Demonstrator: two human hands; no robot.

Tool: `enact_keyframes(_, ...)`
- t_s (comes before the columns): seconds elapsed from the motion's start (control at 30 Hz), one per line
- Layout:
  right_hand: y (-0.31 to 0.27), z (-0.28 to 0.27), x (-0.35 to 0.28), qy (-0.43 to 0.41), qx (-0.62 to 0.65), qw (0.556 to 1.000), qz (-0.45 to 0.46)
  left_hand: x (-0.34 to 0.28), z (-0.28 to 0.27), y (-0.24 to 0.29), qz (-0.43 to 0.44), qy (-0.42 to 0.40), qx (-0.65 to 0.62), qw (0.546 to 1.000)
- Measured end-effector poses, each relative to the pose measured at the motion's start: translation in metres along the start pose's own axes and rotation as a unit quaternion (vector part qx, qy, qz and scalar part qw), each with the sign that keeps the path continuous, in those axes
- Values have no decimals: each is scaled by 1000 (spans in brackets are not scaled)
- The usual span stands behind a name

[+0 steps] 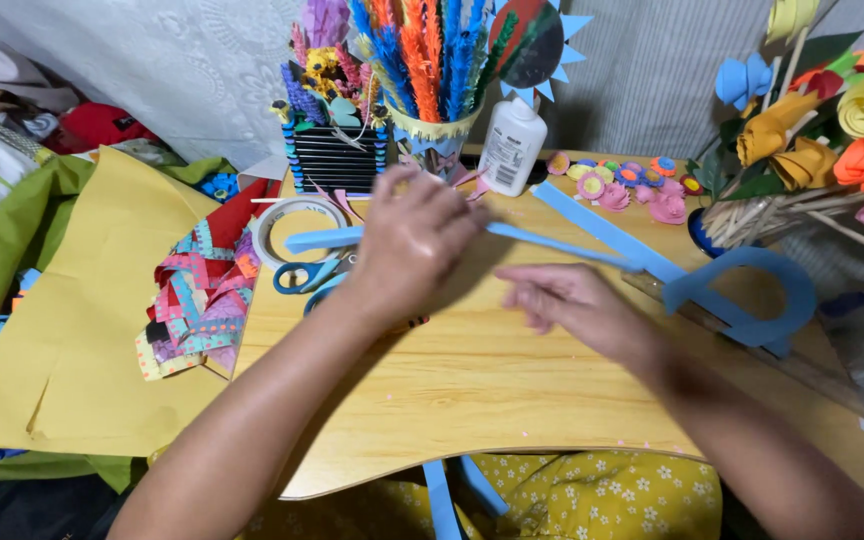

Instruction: Cutting and folding blue paper strips to create a craft item

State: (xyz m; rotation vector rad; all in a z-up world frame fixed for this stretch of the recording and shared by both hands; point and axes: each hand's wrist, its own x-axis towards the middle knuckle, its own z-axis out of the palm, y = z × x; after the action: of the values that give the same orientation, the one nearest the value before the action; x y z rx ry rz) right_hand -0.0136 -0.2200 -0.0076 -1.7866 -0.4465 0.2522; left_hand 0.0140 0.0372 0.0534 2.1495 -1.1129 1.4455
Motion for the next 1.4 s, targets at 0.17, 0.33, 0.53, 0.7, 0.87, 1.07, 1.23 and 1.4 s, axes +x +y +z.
enact_keyframes(0.17,7,30,39,5,263,962,78,-6,13,17,77,45,30,996)
enact_keyframes(0.33,-34,18,15,73,369,923,82,-1,-7,0,86,43,78,992)
enact_keyframes(0.53,-25,-16,-9,150,397,905,-7,1,-19,-16,44,49,127,990)
enact_keyframes(0.7,-6,21,17,103,372,920,-69,0,-1,11,106,71,99,987)
enact_keyframes(0.87,-4,37,41,159,315,932,-90,2,-12,9,94,70,102,988)
enact_keyframes(1.07,-13,29,38,232,199,943,-133,-13,-6,-26,-114,58,-25,992)
enact_keyframes(1.23,-7,33,46,236,198,943,-124,-13,8,-8,-395,-53,-340,851)
enact_keyframes(1.4,-17,47,56,187,267,940,-102,-18,22,-10,-435,-73,-382,812)
